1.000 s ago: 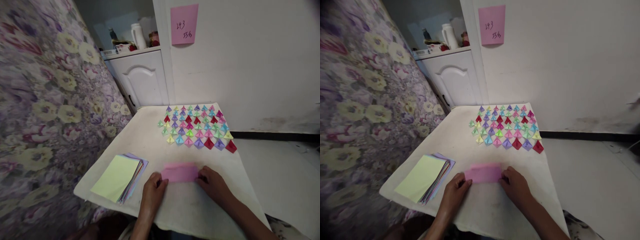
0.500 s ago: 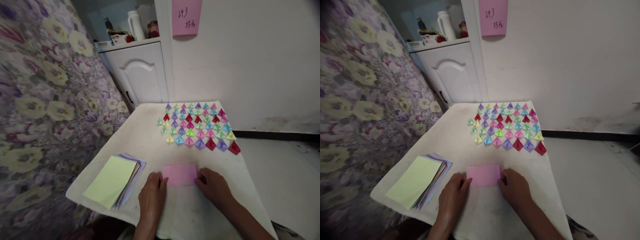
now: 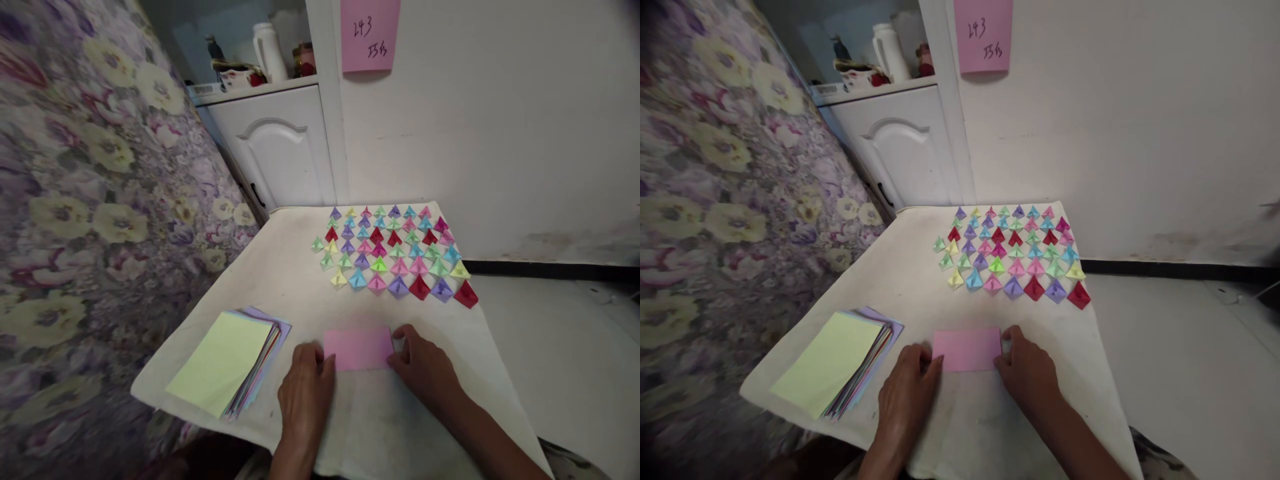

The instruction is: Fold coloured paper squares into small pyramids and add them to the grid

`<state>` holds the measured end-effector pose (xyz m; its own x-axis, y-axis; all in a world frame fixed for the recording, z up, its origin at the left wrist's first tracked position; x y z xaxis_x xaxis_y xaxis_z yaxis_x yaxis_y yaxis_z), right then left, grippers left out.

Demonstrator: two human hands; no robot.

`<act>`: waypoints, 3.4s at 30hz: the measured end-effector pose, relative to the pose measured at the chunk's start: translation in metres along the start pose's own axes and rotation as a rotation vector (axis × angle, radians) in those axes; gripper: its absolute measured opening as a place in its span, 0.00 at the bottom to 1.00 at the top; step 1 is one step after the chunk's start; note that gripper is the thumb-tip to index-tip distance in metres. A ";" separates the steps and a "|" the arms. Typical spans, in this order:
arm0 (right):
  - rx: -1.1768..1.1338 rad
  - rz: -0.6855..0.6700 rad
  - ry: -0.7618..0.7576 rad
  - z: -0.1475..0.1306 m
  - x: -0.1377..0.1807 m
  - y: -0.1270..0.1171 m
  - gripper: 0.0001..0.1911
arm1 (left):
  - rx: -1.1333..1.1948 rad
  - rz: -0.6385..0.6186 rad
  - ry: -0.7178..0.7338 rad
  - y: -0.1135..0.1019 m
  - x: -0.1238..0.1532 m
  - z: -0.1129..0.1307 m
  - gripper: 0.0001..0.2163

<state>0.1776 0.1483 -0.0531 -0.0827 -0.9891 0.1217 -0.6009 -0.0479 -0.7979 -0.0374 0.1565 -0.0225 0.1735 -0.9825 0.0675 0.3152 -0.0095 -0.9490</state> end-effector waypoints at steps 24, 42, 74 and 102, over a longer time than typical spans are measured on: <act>-0.034 0.045 -0.083 -0.002 -0.001 -0.002 0.21 | -0.249 0.070 0.648 0.048 0.041 0.013 0.30; -0.209 0.027 -0.144 -0.006 -0.023 0.001 0.21 | -0.149 -0.017 0.608 0.039 0.043 0.017 0.29; -0.655 0.034 -0.149 0.003 -0.018 0.001 0.11 | 1.118 -0.009 -0.105 0.016 0.016 -0.023 0.25; -1.148 -0.051 -0.125 -0.013 0.010 0.001 0.10 | 1.826 -0.537 -0.267 0.044 0.036 0.067 0.09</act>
<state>0.1659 0.1398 -0.0455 0.0031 -0.9996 0.0278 -0.9754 0.0031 0.2205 0.0449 0.1330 -0.0408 -0.1992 -0.8919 0.4061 0.7958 0.0947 0.5981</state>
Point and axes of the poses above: each hand's wrist, its own x-axis away from the middle knuckle, its own y-axis out of the palm, z = x × y, the point moved 4 cm from there along -x, towards the middle knuckle, and after that the axes turned 6 degrees about -y, right-handed, at the moved point
